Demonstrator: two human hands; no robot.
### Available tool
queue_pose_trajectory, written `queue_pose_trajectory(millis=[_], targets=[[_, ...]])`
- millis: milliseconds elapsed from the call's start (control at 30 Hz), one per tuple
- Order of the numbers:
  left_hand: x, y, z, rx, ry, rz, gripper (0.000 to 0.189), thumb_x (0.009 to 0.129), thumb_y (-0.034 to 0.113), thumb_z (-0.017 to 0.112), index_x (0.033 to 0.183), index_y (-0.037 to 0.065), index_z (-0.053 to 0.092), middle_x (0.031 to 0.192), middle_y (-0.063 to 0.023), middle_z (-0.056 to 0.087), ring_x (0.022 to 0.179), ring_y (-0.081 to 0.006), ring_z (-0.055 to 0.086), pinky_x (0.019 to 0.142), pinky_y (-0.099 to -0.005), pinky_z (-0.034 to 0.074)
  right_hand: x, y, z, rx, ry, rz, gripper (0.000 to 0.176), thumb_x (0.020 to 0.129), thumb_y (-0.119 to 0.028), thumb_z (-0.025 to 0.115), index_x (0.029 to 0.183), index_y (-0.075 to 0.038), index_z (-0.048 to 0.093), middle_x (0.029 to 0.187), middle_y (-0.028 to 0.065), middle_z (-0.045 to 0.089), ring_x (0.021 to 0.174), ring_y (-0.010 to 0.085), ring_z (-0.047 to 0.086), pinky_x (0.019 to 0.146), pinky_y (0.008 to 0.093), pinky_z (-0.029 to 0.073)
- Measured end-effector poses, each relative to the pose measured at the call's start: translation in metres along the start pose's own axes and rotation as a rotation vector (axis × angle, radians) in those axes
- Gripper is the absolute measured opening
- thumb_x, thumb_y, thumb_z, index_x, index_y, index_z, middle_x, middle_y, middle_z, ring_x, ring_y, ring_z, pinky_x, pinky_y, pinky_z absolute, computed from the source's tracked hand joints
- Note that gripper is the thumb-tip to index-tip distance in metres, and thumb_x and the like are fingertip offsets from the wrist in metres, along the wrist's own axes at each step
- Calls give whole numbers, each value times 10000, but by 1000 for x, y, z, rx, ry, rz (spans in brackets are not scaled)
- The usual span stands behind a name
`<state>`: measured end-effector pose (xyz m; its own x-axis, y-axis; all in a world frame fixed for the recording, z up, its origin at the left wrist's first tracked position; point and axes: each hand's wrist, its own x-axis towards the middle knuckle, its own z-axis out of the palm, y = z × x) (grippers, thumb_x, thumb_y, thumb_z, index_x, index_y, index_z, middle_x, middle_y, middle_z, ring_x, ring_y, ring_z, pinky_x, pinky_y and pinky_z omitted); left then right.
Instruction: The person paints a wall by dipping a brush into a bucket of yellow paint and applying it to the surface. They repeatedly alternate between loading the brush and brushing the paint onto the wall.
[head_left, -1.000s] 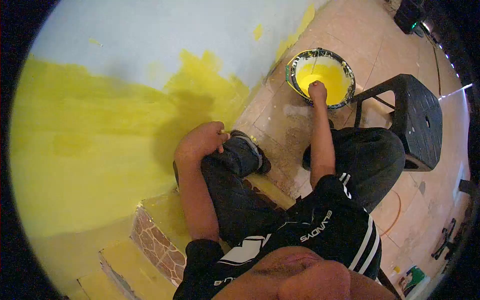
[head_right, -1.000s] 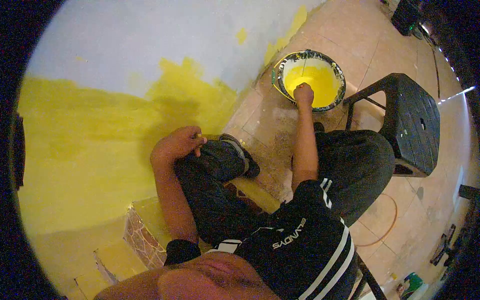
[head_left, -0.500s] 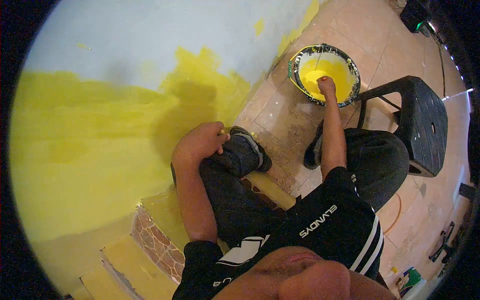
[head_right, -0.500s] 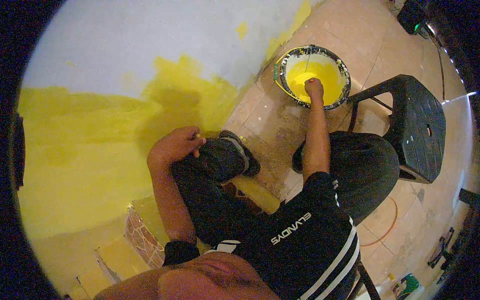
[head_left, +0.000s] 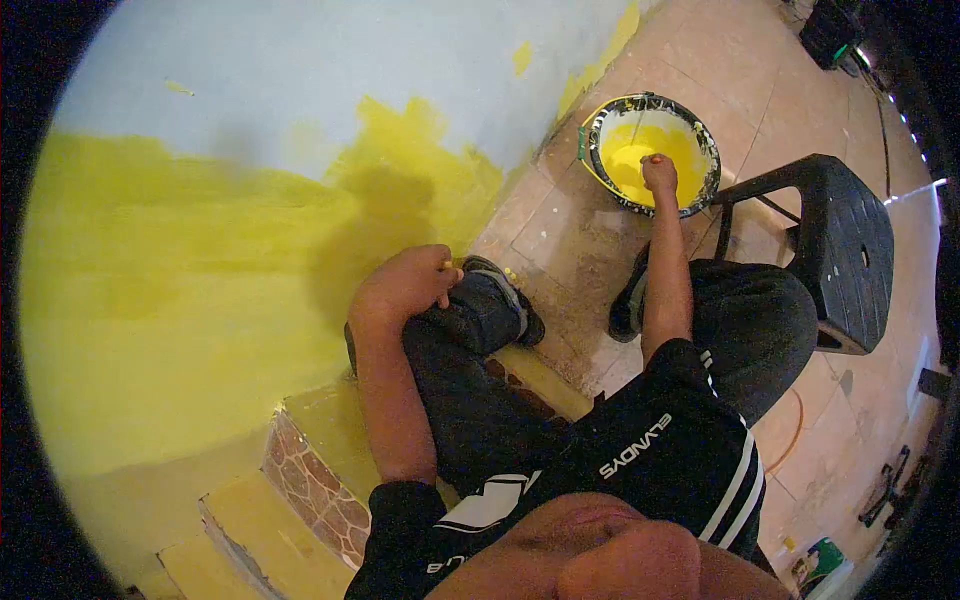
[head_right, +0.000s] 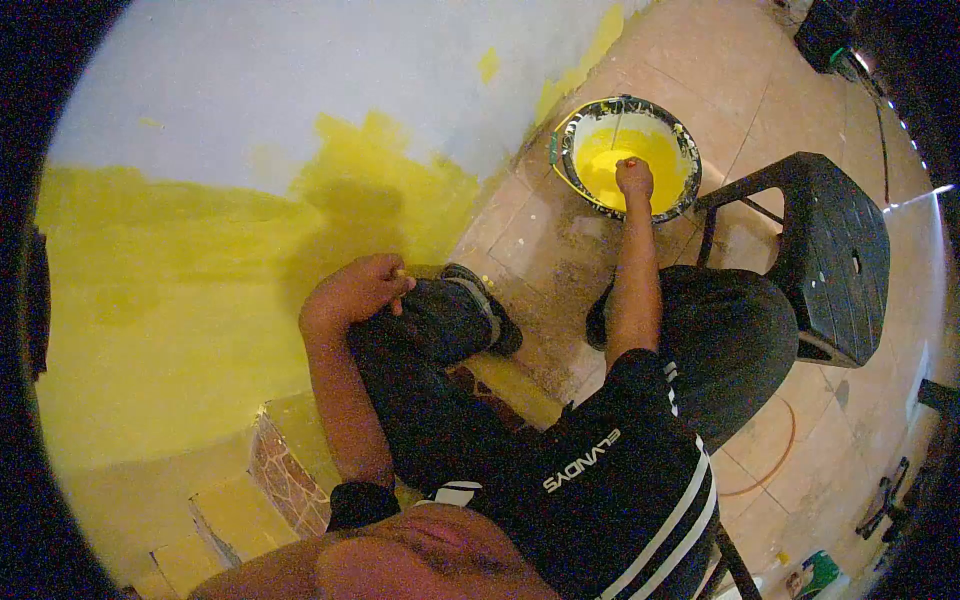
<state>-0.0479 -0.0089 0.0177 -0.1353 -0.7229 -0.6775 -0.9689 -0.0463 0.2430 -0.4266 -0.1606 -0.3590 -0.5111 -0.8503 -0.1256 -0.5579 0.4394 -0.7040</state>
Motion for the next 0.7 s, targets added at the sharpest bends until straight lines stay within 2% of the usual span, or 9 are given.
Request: queue_pose_trajectory(millis=[100,167,300,367,400,500,567,633,700], targets=[[-1,-1,0,-7,33,40,242,825,242,538,849,3,566,689,-126,620,648,-258,605,636,-394,443,-18,-45,-38,138,34,96,271,754,-326,595,768,-59,642,750,156,638,719,331,615,687,391,481],[0,-4,0,0,9,36,244,824,244,537,846,3,567,692,-130,618,652,-260,606,638,-397,443,-32,-65,-51,248,289,127,288,766,-331,591,767,-48,638,757,161,637,734,332,613,692,400,474],[2,-11,3,51,64,88,246,836,284,539,827,39,560,668,-88,626,670,-250,598,627,-376,444,-38,-72,-56,500,443,140,293,802,-314,558,785,-26,611,763,156,642,680,309,628,615,382,490],[3,-13,2,38,28,84,251,838,285,535,838,35,559,675,-93,627,692,-260,602,645,-379,447,-65,-101,-73,1167,460,198,274,838,-290,518,826,-22,569,776,140,642,607,271,632,513,328,488],[1,-14,3,39,35,85,251,838,285,535,838,35,559,675,-93,627,692,-260,602,645,-379,447,-70,-104,-76,1288,438,227,255,864,-283,482,876,-33,531,786,130,632,556,243,625,439,266,458],[1,-15,4,33,59,99,260,840,283,531,842,25,557,678,-96,625,697,-262,603,657,-385,449,-82,-115,-85,1480,359,373,257,869,-293,467,895,-45,525,785,128,632,593,244,633,450,266,448],[3,-18,5,8,32,116,261,840,275,533,842,15,556,685,-102,624,701,-263,608,669,-389,450,-84,-118,-82,1531,320,373,263,878,-299,436,933,-55,515,815,137,634,629,229,630,465,257,441],[7,-26,10,8,67,152,252,833,262,534,838,11,563,678,-111,621,693,-271,610,664,-399,451,-84,-121,-77,1794,115,389,257,885,-285,404,966,-63,504,897,161,633,634,212,609,481,256,440],[7,-30,11,8,103,186,243,825,248,535,834,8,570,671,-120,618,685,-279,613,659,-408,452,-86,-125,-74,1872,41,413,238,887,-263,387,987,-74,491,945,183,622,598,203,578,466,256,430]])
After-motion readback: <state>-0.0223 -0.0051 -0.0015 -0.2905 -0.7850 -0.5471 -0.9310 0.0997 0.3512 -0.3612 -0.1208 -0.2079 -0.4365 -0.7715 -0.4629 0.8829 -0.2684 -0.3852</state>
